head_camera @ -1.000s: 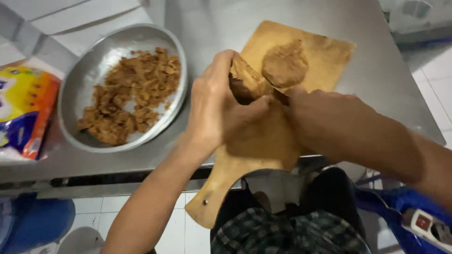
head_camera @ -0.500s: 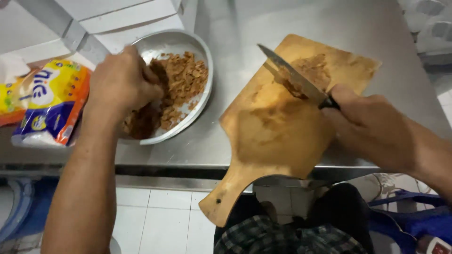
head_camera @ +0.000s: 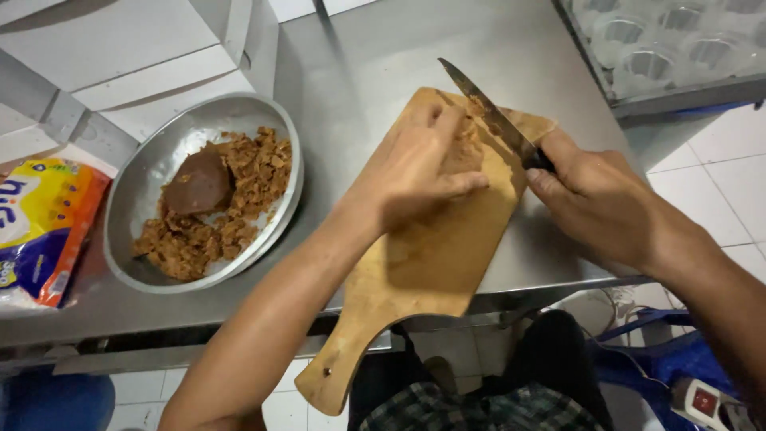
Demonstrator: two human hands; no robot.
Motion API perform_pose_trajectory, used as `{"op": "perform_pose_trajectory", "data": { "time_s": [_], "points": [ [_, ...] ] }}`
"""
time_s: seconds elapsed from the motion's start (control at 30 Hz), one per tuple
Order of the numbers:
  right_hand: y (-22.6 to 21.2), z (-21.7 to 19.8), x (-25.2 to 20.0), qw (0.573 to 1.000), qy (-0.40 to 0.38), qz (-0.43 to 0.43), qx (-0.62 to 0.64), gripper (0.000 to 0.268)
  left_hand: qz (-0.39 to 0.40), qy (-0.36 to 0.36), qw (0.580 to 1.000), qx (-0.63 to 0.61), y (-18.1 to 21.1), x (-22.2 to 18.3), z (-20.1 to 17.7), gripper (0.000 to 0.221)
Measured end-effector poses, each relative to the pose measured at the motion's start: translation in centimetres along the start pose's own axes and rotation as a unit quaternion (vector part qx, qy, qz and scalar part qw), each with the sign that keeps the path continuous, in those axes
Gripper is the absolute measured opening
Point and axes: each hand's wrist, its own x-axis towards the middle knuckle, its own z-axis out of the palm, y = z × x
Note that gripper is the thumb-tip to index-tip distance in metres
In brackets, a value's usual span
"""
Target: Cutting a block of palm sugar on a wooden board and transferring the pieces into a metal bowl
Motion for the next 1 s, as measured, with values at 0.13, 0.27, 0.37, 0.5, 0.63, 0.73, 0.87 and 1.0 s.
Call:
{"op": "perform_pose_trajectory", "data": {
  "time_s": [0.13, 0.27, 0.37, 0.5, 0.63, 0.73, 0.87, 1.0],
  "points": [
    [0.7, -0.3, -0.5, 0.999, 0.009, 0.007, 0.053, 0.025, 0.078, 0.032, 0.996, 0.009, -0.6, 1.1, 1.8, 0.039],
    [1.4, -0.4, -1.0, 0.998, 0.009, -0.001, 0.059, 0.02, -0.056, -0.005, 0.997, -0.049, 1.8, -0.6, -0.3, 0.034],
    [0.9, -0.4, -1.7, 0.996, -0.021, -0.005, 0.086, 0.023, -0.147, 0.026, 0.891, -0.429, 1.8, -2.0, -0.7, 0.03],
    [0.8, 1.0, -1.0, 0.997, -0.05, -0.024, 0.055, 0.02, -0.147, 0.093, 0.967, -0.186, -0.9, -1.9, 1.0, 0.036],
    [0.8, 1.8, -0.4, 0.996, -0.043, -0.067, 0.036, 0.025, -0.112, 0.156, 0.97, -0.149, -2.7, -0.8, 1.3, 0.038],
    [-0.5, 1.1, -0.9, 0.997, -0.07, -0.009, 0.04, 0.02, -0.085, 0.225, 0.959, -0.151, -4.9, -0.1, 1.7, 0.031],
    [0.1, 1.4, -0.6, 0.997, -0.05, -0.051, 0.01, 0.017, -0.127, 0.193, 0.957, -0.175, -4.3, -0.3, 0.6, 0.026],
    [-1.0, 1.1, -1.2, 0.998, -0.064, -0.022, 0.016, 0.057, -0.171, 0.137, 0.973, -0.078, -2.9, -1.2, 0.1, 0.024]
  ]
}}
